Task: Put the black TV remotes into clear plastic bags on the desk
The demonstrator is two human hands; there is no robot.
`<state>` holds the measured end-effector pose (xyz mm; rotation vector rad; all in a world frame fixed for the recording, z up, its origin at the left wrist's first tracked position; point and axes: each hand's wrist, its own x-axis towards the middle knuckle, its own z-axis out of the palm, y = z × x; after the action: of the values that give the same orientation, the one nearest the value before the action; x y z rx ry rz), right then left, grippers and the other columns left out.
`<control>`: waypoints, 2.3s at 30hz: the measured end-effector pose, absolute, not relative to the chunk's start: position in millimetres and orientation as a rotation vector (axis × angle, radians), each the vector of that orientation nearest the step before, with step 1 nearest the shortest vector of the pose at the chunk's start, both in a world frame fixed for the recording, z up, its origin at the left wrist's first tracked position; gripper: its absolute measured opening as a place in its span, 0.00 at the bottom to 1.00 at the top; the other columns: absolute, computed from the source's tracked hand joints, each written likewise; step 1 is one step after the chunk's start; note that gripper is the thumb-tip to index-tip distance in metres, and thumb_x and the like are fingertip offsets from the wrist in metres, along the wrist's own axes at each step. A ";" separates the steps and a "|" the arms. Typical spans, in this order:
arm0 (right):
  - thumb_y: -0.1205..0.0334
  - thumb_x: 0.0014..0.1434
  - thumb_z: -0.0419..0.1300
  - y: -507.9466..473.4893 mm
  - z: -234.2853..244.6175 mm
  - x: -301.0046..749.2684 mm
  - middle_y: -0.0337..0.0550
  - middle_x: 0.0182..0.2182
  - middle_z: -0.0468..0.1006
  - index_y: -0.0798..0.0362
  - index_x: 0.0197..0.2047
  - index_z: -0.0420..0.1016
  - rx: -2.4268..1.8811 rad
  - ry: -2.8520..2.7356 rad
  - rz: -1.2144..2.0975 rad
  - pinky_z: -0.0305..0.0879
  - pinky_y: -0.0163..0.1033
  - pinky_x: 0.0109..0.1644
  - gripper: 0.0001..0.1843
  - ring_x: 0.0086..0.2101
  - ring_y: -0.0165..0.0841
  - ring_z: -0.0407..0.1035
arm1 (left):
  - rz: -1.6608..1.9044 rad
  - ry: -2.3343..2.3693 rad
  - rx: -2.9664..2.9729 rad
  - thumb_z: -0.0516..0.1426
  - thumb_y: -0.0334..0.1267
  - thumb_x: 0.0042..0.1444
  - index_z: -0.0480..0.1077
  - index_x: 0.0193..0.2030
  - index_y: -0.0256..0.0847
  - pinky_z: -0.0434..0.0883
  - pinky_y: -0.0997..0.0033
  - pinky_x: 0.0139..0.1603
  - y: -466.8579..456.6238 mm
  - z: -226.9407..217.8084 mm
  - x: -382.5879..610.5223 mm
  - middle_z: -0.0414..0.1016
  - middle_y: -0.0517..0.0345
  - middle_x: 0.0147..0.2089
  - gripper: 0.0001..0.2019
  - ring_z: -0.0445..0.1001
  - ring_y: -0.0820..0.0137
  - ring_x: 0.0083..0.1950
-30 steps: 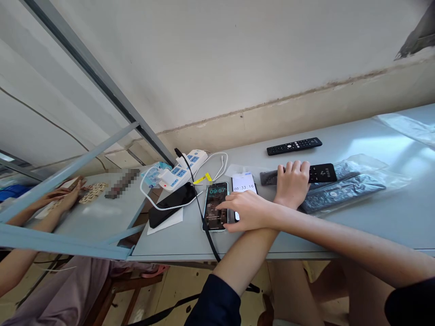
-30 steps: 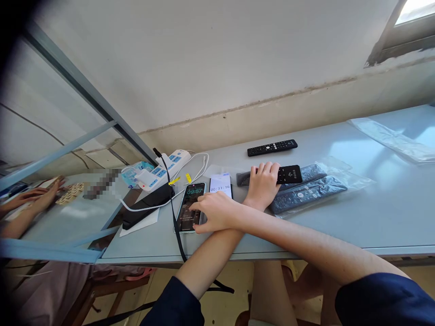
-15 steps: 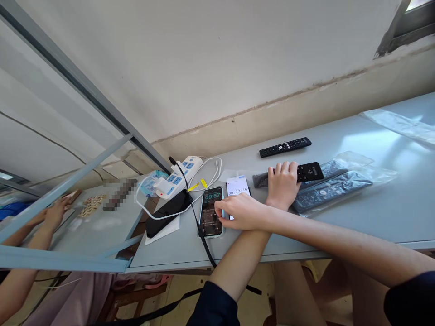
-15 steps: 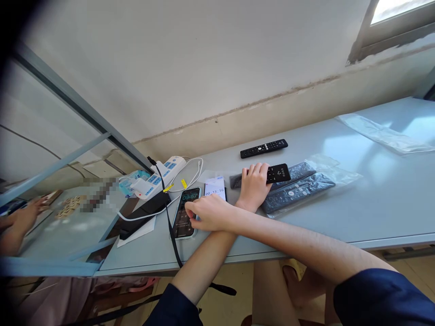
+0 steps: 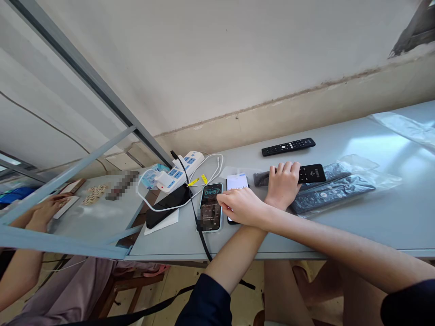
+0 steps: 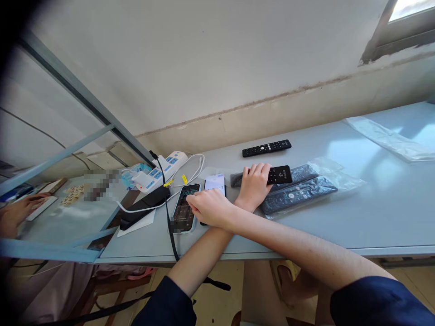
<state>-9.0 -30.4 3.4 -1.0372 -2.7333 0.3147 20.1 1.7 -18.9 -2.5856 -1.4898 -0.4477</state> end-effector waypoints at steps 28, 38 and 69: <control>0.64 0.60 0.51 -31.0 0.7 -10.1 0.42 0.28 0.73 0.54 0.38 0.70 -1.095 -2.737 0.266 0.41 0.34 0.28 0.07 0.30 0.32 0.67 | -0.404 -1.446 -2.544 0.55 0.38 0.58 0.64 0.48 0.40 0.62 0.68 0.46 -1.2 -16.5 18.7 0.73 0.56 0.46 0.12 0.68 0.68 0.48; 0.65 0.59 0.50 -31.9 0.9 -9.6 0.40 0.25 0.71 0.54 0.37 0.69 -1.086 -2.681 0.259 0.40 0.34 0.27 0.07 0.25 0.27 0.62 | -0.401 -1.442 -2.565 0.55 0.38 0.58 0.63 0.49 0.39 0.62 0.68 0.47 0.0 -17.0 18.6 0.72 0.55 0.46 0.13 0.68 0.67 0.48; 0.30 0.38 0.57 19.9 13.9 151.0 0.48 0.32 0.75 0.56 0.34 0.71 -1.393 -1.841 1.502 0.68 0.43 0.39 0.36 0.23 0.30 0.65 | -0.787 -1.582 -2.496 0.55 0.39 0.58 0.54 0.60 0.39 0.62 0.67 0.47 4.6 -5.8 6.5 0.70 0.53 0.52 0.24 0.67 0.66 0.52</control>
<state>151.0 19.9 13.9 -1.3929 -1.8413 1.5017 6.5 4.6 -5.8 -2.4957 -1.5821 -0.7869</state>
